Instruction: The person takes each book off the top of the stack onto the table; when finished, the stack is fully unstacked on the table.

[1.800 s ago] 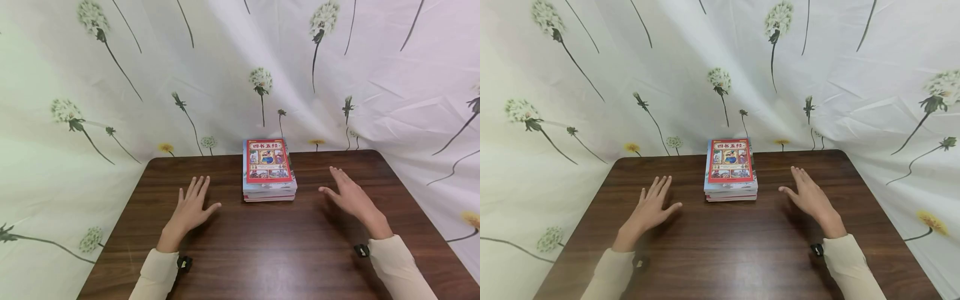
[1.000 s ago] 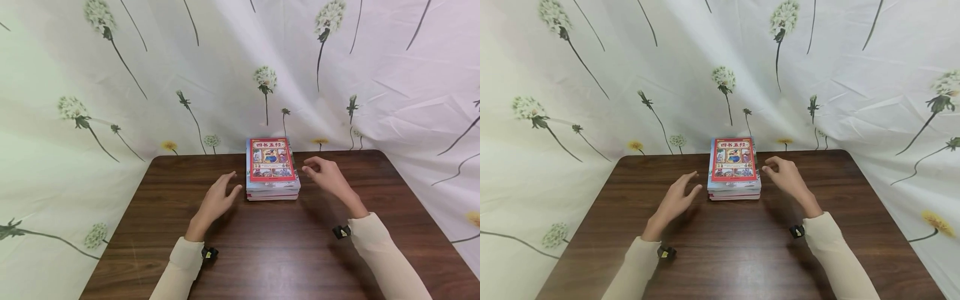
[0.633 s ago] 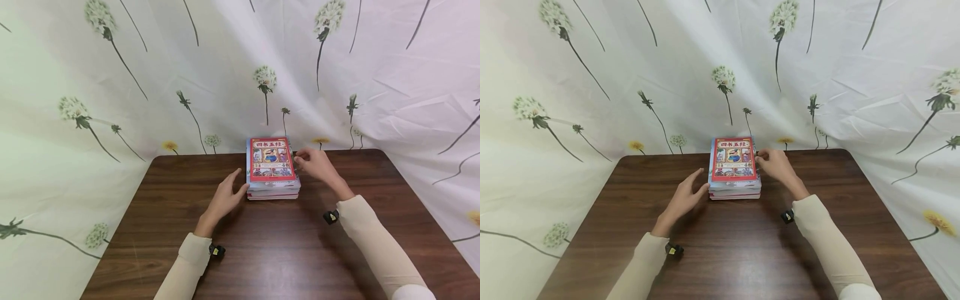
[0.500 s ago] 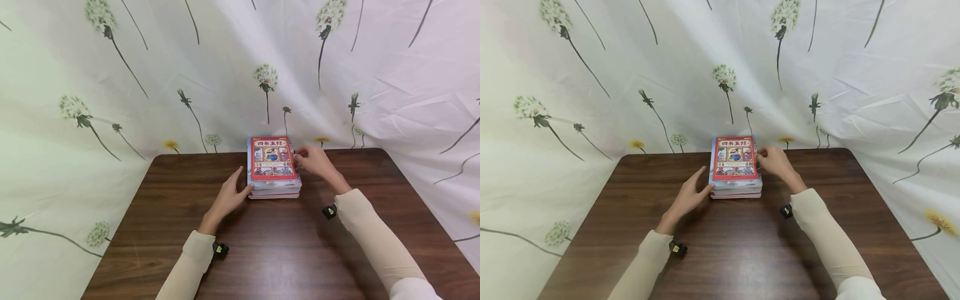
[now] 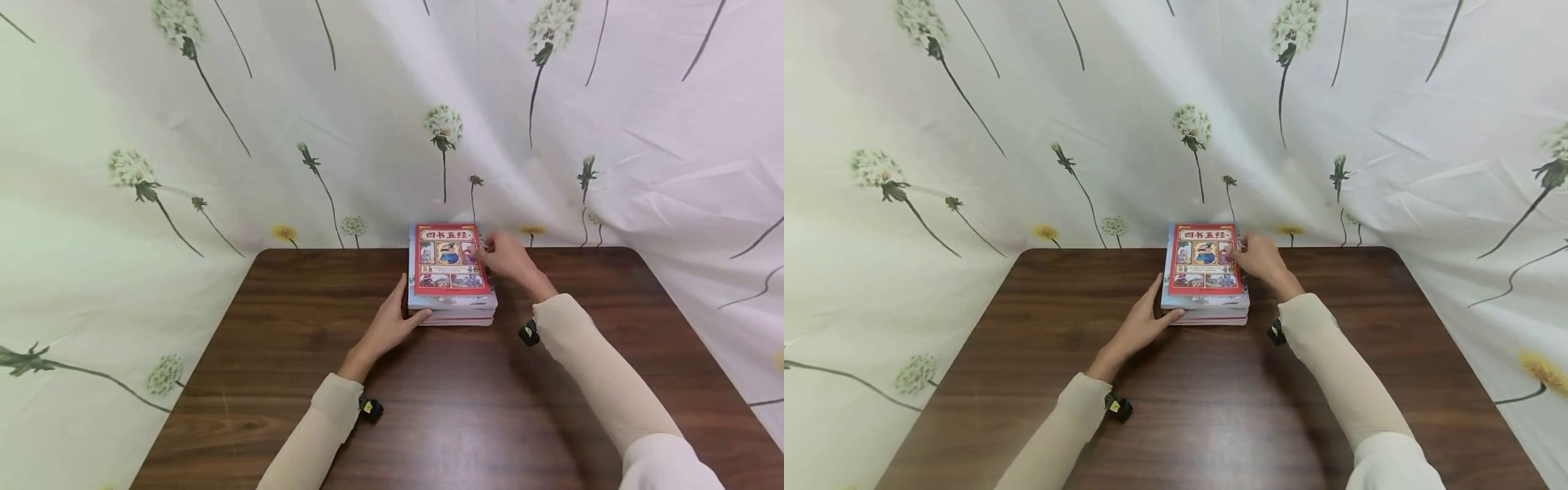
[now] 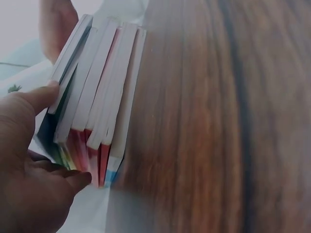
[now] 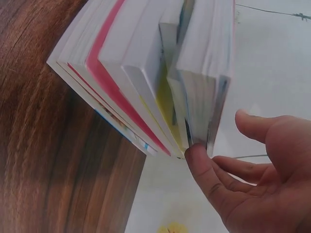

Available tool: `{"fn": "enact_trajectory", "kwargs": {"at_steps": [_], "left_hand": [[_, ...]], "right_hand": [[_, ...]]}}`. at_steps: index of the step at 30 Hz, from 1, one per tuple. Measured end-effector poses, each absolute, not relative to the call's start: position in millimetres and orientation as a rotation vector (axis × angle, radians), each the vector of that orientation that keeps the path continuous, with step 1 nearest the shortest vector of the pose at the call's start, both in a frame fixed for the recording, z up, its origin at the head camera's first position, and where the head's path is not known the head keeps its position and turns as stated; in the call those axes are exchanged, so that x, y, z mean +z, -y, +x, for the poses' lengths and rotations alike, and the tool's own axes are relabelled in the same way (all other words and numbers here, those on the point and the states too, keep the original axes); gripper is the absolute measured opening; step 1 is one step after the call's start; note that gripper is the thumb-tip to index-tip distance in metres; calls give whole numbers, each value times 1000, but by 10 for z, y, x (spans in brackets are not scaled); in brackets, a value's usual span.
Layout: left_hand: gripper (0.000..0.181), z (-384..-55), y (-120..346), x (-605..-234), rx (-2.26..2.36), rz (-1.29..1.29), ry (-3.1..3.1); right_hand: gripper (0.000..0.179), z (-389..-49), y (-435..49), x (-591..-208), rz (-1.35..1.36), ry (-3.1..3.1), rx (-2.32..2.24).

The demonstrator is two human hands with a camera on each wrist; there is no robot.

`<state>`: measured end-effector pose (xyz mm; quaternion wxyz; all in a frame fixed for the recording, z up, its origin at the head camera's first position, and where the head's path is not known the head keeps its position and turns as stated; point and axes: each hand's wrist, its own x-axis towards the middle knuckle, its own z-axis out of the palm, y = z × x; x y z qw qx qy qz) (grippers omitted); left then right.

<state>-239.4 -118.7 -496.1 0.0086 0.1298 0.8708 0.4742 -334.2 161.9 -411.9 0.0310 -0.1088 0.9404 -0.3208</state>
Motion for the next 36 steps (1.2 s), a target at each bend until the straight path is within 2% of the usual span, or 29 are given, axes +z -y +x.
{"fn": "enact_trajectory", "kwargs": {"at_steps": [6, 14, 36], "left_hand": [[102, -2387, 1115, -4984, 1533, 448, -2689], [106, -2406, 1081, -4983, 1535, 397, -2684], [102, -2399, 1112, -4907, 1530, 424, -2697]], "right_hand": [[46, -3360, -1610, -4188, -269, -2848, -1024], [52, -3369, -1638, -4205, -236, -2808, -1118], [41, -3390, -1650, -4188, -127, -2817, -1061]]}}
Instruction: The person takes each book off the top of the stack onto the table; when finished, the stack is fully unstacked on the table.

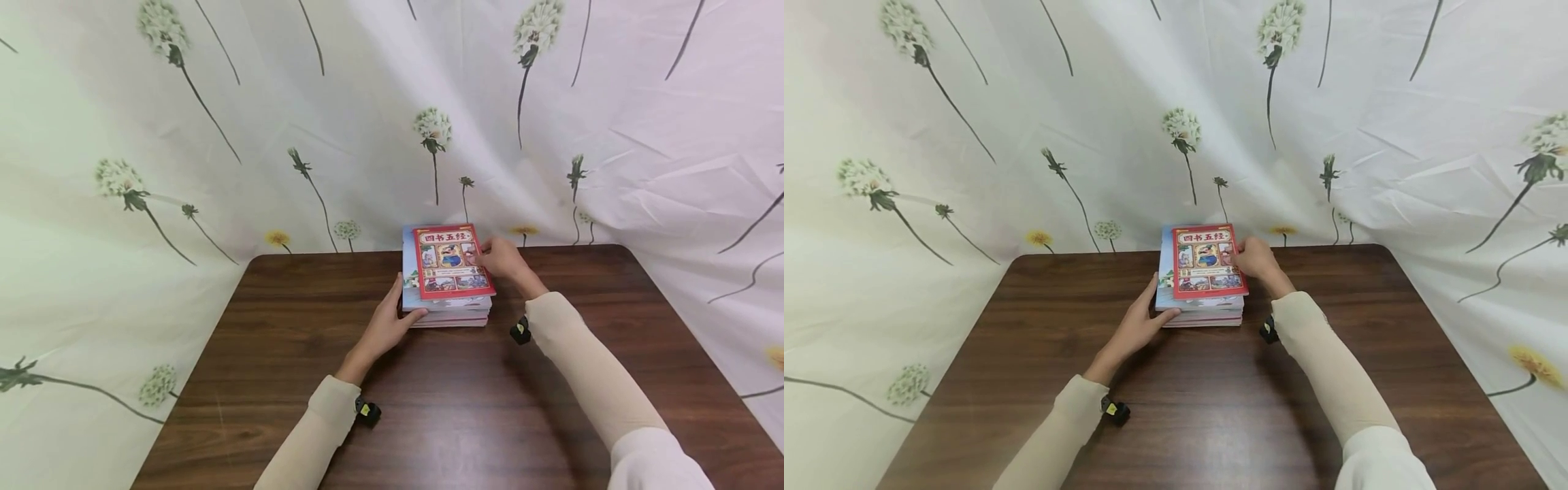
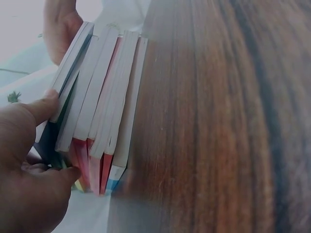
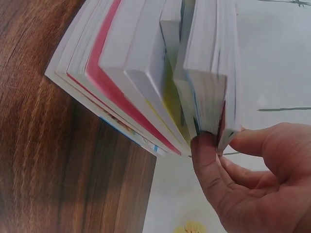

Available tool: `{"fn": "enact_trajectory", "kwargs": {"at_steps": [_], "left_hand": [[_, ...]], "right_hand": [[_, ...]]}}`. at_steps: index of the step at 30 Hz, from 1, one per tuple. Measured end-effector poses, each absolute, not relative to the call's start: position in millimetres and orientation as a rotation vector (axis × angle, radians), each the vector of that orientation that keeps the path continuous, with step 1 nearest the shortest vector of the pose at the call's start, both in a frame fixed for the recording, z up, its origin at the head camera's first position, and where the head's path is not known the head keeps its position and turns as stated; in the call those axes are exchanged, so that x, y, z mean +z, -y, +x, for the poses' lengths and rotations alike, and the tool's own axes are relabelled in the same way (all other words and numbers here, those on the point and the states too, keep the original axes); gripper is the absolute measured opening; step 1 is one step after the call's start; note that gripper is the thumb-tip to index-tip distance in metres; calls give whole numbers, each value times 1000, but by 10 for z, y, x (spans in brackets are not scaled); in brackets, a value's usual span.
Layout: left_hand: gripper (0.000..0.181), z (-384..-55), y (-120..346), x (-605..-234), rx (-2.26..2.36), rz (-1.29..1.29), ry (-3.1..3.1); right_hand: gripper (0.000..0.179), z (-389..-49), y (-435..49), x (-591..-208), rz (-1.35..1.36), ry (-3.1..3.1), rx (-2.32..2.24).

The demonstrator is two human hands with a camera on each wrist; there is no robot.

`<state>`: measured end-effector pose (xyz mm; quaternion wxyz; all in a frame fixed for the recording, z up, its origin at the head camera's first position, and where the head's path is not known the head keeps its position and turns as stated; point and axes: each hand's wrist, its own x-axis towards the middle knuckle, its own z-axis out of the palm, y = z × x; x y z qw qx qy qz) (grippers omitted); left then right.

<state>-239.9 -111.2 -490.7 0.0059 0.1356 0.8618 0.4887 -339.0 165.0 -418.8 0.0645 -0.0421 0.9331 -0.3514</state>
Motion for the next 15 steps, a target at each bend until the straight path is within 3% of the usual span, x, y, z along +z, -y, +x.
{"fn": "enact_trajectory", "kwargs": {"at_steps": [9, 15], "left_hand": [[101, -2428, 1114, -4914, 1528, 434, -2700], [101, -2437, 1114, -4946, 1533, 425, -2710]], "right_hand": [[30, -3376, -1710, -4180, -95, -2808, -1093], [35, -3355, -1768, -4213, -99, -2770, -1163]]}}
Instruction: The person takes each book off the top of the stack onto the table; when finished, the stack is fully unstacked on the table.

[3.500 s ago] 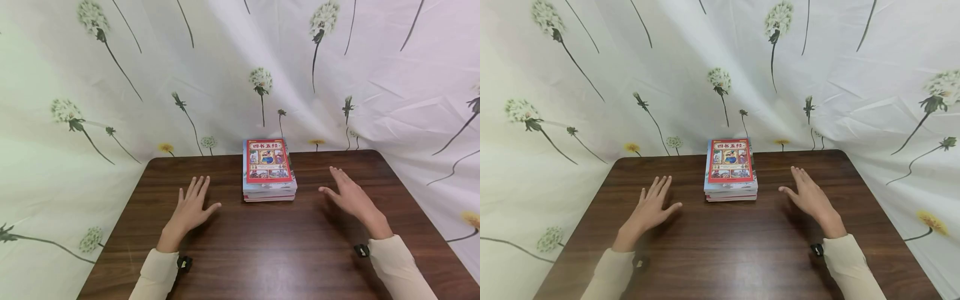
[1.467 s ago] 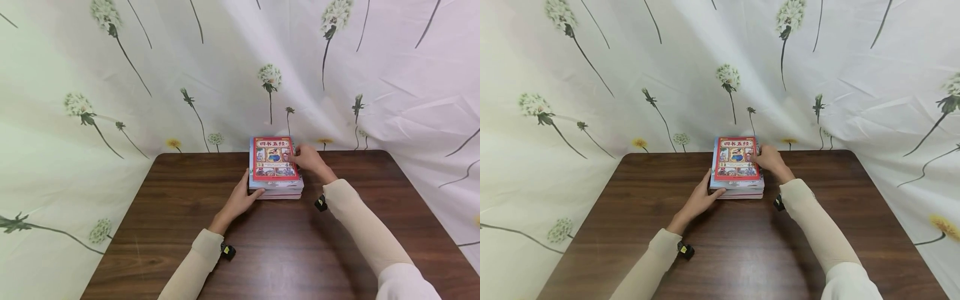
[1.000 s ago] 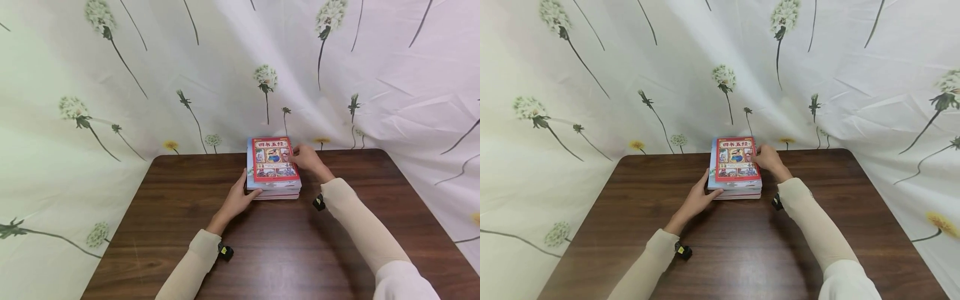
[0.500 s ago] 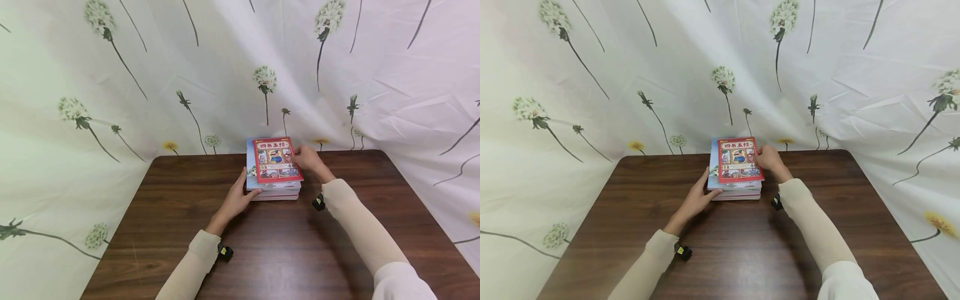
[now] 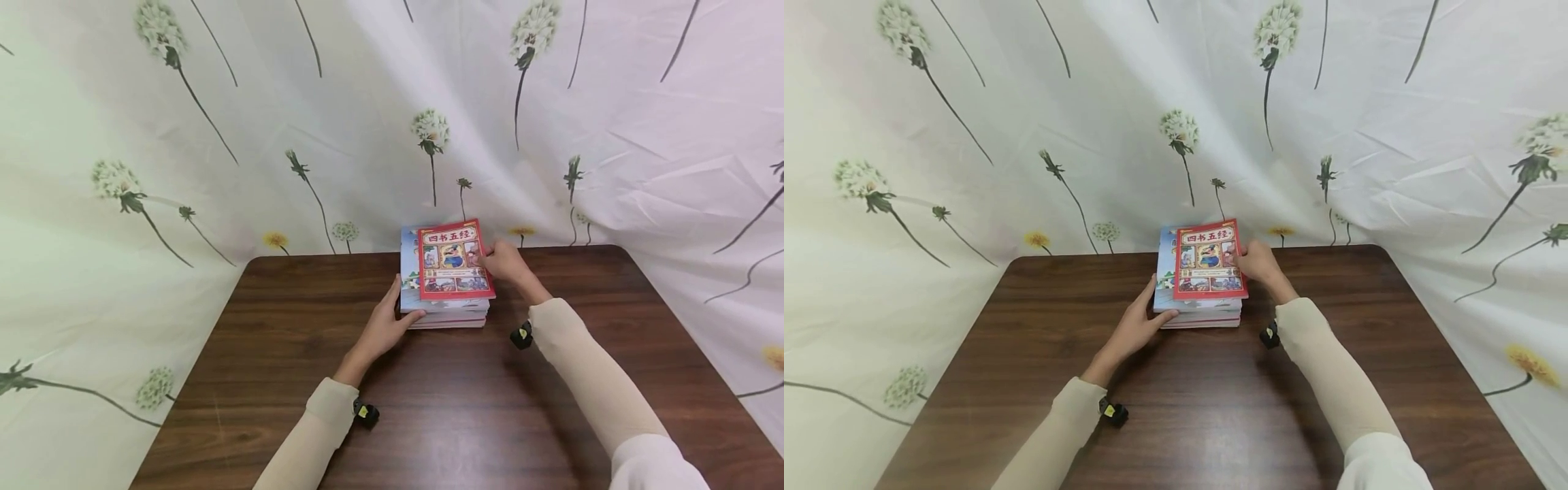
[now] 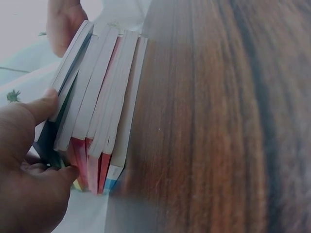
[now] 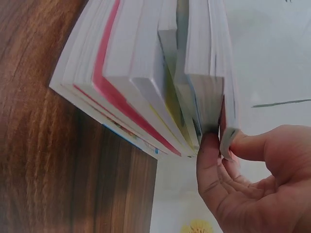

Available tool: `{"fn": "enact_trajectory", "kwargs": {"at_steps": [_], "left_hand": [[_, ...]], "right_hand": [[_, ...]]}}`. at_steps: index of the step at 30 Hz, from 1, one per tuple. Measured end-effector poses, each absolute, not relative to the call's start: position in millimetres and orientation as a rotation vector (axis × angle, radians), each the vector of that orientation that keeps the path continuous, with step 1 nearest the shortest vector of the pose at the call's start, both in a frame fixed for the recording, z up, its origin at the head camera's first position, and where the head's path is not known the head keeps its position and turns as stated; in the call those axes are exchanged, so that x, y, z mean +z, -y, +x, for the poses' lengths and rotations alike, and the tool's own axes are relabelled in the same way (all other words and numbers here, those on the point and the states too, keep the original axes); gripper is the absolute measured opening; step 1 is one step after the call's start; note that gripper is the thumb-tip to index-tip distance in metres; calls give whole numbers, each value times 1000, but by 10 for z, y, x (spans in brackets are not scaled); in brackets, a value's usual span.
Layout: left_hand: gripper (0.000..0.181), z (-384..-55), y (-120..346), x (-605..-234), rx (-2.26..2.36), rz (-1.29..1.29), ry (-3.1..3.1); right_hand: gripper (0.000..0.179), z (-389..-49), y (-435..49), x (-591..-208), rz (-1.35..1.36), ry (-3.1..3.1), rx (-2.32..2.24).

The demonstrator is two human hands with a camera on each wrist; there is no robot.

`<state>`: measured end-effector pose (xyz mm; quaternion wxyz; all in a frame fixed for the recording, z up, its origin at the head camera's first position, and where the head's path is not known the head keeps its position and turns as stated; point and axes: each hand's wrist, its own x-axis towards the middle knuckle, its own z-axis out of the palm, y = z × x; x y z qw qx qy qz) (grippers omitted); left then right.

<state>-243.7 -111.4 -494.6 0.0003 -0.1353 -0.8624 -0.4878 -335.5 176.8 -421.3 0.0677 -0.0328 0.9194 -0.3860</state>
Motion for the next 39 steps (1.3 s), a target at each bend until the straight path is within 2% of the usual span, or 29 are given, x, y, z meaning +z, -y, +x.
{"fn": "enact_trajectory", "kwargs": {"at_steps": [9, 18, 39], "left_hand": [[101, -2454, 1090, -4954, -1541, -430, 2719], [102, -2458, 1103, -4956, -1551, -417, 2709], [101, -2444, 1135, -4966, -1561, -416, 2715]], "right_hand": [[45, -3291, -1965, -4155, -25, -2732, -1265], [41, -3236, -2072, -4002, -18, -2723, -1337], [56, -2960, -2605, -3814, 73, -2764, -1364]]}}
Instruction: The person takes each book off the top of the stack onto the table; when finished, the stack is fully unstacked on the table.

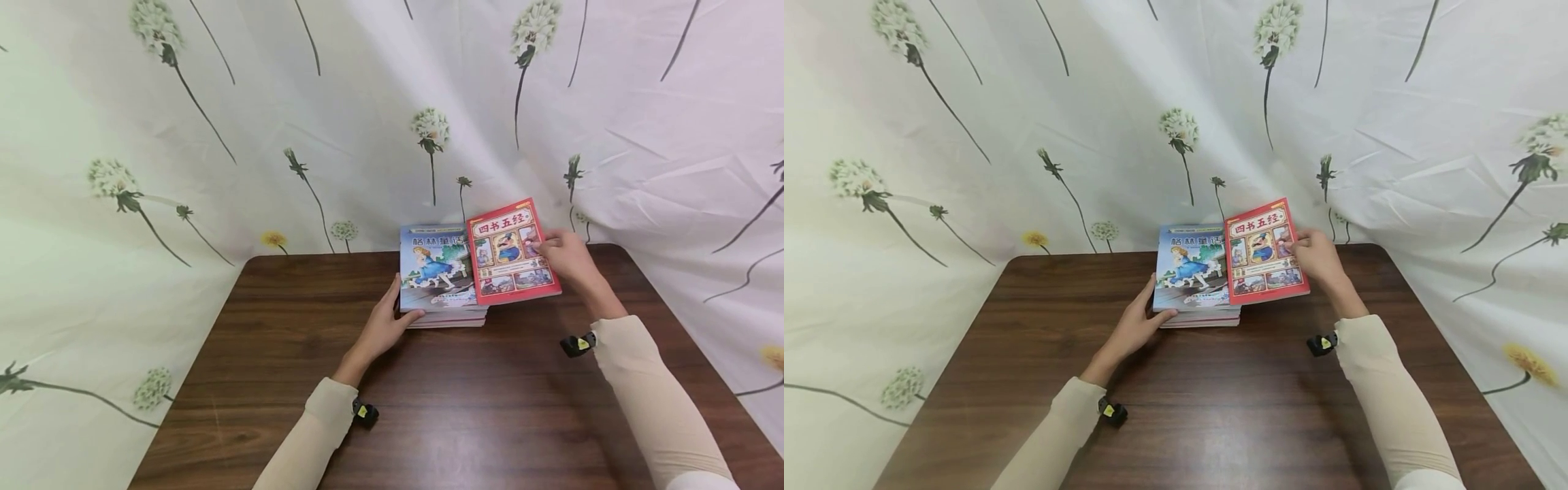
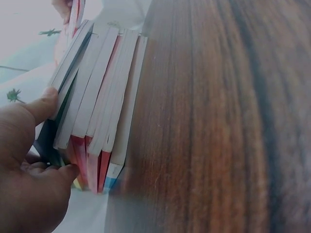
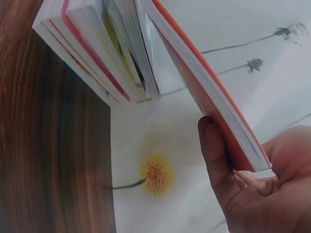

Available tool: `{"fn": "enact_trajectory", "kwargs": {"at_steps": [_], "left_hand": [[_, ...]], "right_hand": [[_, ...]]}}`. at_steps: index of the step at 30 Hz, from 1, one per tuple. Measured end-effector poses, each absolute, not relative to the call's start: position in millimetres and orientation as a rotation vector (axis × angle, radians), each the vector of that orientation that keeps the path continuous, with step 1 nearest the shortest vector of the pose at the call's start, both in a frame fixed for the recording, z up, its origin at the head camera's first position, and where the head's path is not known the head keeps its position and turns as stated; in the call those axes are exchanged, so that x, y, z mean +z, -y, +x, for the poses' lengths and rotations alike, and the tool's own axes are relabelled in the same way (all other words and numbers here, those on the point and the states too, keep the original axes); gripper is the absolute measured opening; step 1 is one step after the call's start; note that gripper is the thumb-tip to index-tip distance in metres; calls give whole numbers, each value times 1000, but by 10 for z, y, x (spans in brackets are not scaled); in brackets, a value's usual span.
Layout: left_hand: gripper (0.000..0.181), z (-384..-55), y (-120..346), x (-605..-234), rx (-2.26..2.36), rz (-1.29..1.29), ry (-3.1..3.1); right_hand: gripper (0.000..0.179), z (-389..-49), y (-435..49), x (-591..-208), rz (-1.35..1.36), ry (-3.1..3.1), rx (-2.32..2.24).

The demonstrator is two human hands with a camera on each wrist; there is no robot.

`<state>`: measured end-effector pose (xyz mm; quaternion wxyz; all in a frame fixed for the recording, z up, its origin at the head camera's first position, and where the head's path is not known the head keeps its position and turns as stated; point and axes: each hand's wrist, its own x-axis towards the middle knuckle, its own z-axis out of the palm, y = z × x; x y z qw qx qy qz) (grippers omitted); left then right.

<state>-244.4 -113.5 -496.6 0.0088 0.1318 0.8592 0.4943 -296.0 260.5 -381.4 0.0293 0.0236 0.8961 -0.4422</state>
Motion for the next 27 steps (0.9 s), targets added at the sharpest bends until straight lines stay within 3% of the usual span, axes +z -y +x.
{"fn": "enact_trajectory", "kwargs": {"at_steps": [19, 27], "left_hand": [[101, -2437, 1148, -4951, 1542, 434, -2673], [101, -2438, 1156, -4959, 1526, 425, -2675]], "right_hand": [[52, -2806, -3001, -3827, 139, -2851, -1295], [58, -2828, -3095, -3942, 190, -2813, -1319]]}}
